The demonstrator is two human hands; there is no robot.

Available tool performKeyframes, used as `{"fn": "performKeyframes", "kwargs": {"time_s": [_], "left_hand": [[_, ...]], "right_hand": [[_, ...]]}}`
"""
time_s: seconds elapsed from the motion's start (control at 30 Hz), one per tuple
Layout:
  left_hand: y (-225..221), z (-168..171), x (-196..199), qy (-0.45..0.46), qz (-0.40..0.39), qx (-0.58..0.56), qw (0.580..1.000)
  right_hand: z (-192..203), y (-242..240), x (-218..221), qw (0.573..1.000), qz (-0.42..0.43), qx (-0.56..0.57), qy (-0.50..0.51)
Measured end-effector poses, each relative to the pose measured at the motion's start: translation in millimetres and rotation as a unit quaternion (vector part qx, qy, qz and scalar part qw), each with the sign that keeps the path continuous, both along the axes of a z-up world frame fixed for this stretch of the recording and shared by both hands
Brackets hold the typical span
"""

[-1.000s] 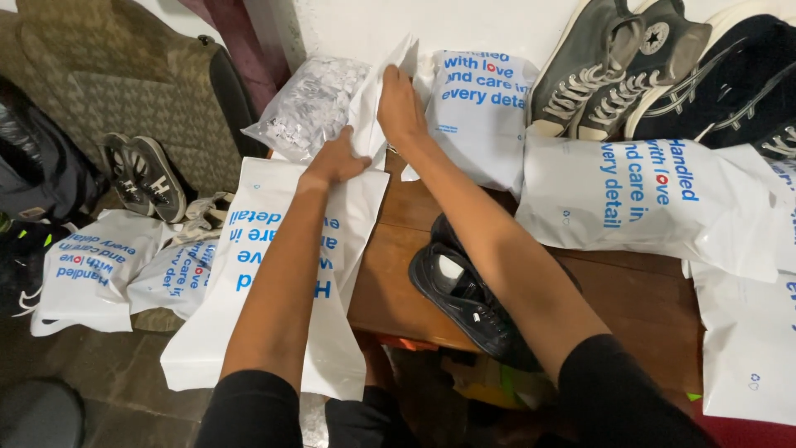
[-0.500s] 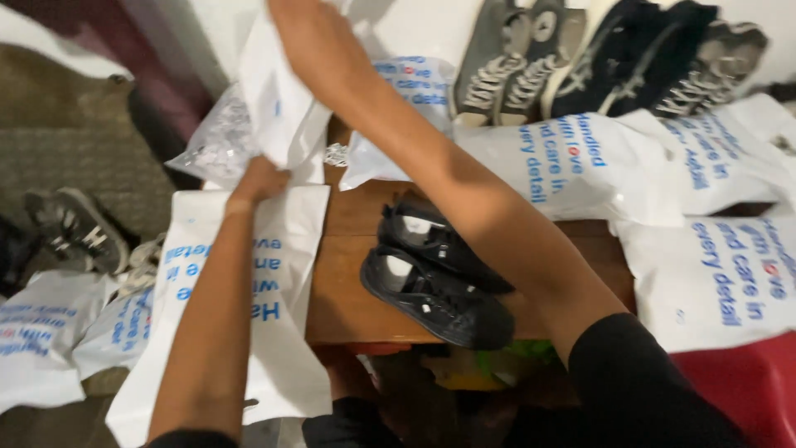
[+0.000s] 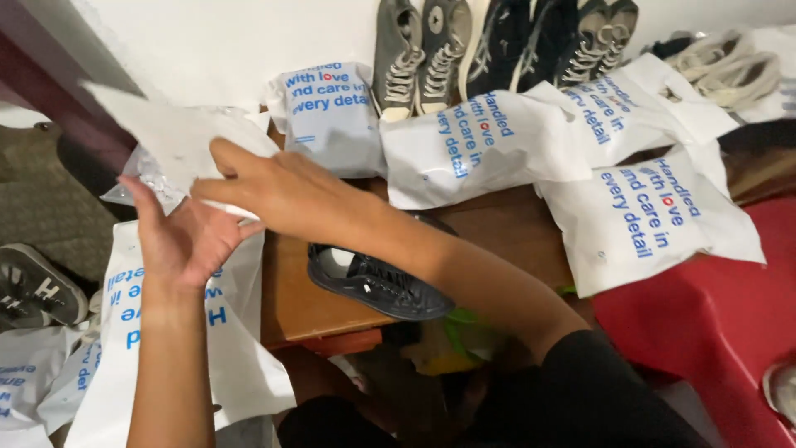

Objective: Lacing a pair of black shoes and then placing them into individual white plastic bags for final packaging.

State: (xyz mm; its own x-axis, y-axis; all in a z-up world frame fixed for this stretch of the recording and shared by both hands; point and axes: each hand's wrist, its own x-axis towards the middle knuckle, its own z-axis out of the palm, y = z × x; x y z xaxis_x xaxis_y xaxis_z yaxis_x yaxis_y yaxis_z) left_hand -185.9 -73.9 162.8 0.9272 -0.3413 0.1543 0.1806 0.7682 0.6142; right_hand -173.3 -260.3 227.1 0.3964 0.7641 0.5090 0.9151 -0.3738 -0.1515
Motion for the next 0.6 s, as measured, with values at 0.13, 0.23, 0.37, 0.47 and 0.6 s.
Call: {"fn": "performKeyframes", "kwargs": {"time_s": [0.13, 0.23, 0.37, 0.47, 0.6], "left_hand": [[-8.4, -12.5, -17.2, 0.026, 0.07, 0.216, 0.973], [-1.9, -44.0, -12.6, 0.069, 0.171, 0.254, 0.949], [5.0, -78.9, -8.9, 0.06, 0.293, 0.312, 0.902], [29.8, -132.8, 16.8, 0.05, 0.359, 0.343, 0.866], [-8.6, -76.0, -17.7, -0.003, 0.417, 0.468, 0.779]], "right_hand": [[-30.9, -9.4, -18.4, 0.998, -0.005, 0.029, 0.053], [-49.3, -11.1, -21.3, 0.981, -0.005, 0.174, 0.091], [-71.5, -14.8, -18.7, 0.963, -0.062, 0.243, 0.098], [-75.3, -27.0, -26.0, 0.95, -0.075, 0.274, 0.13], [-55.0, -49.9, -57.2, 0.945, -0.029, 0.232, 0.228]]}}
